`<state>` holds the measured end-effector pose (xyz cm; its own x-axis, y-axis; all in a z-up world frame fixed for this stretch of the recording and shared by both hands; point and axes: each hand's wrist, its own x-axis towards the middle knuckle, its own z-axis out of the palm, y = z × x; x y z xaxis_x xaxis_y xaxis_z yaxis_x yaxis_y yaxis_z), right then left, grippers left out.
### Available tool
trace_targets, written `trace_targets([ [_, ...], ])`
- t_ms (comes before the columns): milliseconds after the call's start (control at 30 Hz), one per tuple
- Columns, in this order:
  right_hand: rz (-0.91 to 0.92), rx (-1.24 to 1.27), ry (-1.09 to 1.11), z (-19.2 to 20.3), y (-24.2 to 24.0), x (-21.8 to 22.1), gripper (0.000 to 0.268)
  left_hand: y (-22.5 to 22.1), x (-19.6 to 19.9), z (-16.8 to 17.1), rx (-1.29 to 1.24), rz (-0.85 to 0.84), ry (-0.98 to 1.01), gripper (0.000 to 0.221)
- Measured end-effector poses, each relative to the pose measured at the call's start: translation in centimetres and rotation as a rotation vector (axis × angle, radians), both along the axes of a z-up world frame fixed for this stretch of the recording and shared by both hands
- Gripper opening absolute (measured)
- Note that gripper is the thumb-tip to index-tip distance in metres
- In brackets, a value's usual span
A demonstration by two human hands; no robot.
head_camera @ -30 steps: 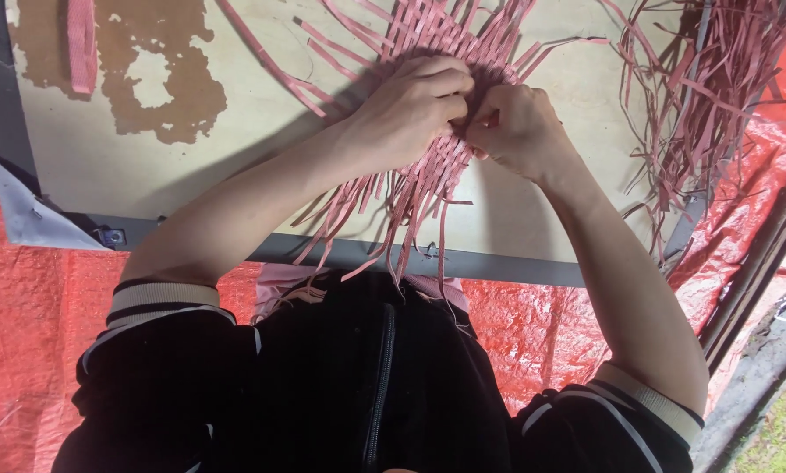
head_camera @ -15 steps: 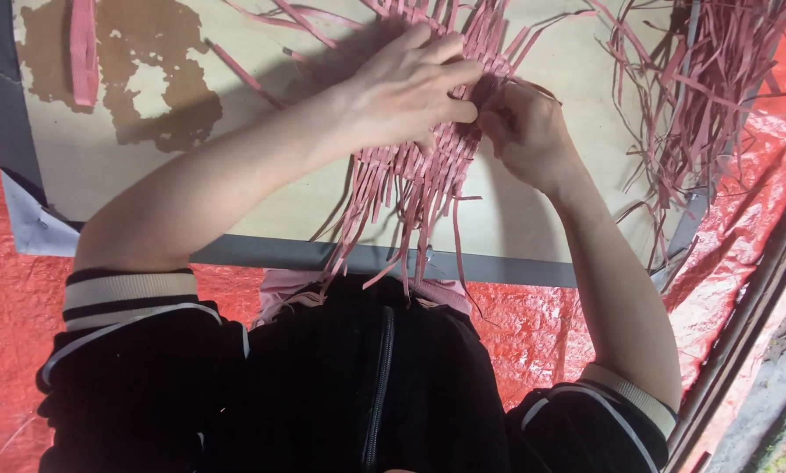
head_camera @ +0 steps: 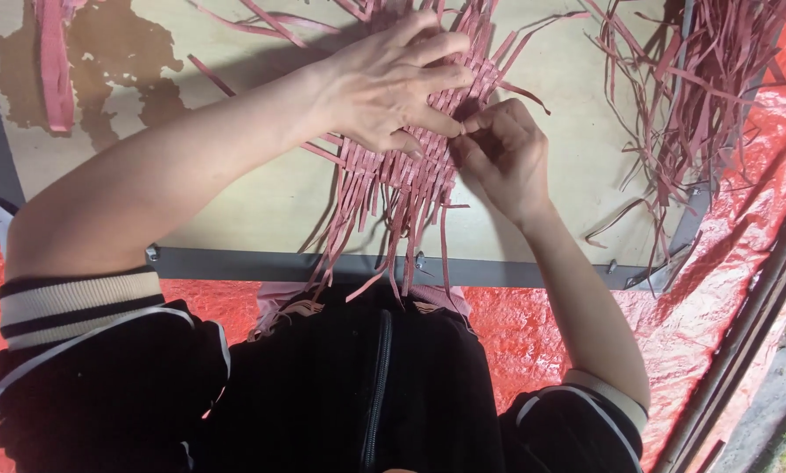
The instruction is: Weaving thin pink plastic strips together on a board to create a flat woven object.
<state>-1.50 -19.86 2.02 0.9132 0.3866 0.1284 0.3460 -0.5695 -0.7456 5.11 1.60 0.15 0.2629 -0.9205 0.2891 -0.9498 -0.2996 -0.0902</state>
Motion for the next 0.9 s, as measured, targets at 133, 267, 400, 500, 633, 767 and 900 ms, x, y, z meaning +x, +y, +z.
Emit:
trace_targets([
  [133, -0.084, 0.053, -0.128, -0.4, 0.9, -0.3, 0.006, -0.5, 0.1, 0.2, 0.004, -0.029, 0.008, 0.048],
  [267, -0.068, 0.01, -0.258, 0.0, 1.1, -0.2, 0.006, -0.8, -0.4, -0.4, -0.042, -0.045, 0.085, 0.056],
  [400, 0.011, -0.014, -0.242, 0.3, 0.5, 0.1, 0.007, -0.8, -1.0, -0.8, -0.209, -0.026, 0.124, 0.058],
  [500, 0.077, 0.05, -0.194, 0.4, 0.0, -0.1, 0.008, -0.6, -0.8, -0.4, -0.21, 0.001, 0.112, 0.065],
  [633, 0.105, 0.072, -0.187, 0.4, -0.2, 0.0, 0.007, -1.3, -0.4, -1.1, -0.171, 0.014, 0.168, 0.072],
  [767, 0.108, 0.087, -0.127, 0.5, -0.8, 0.2, 0.016, -2.5, -0.3, -1.3, -0.114, 0.057, 0.219, 0.074],
  [900, 0.065, 0.142, -0.061, 0.0, -1.3, 0.4, 0.01, -3.3, -0.3, -1.1, -0.032, 0.124, 0.158, 0.077],
])
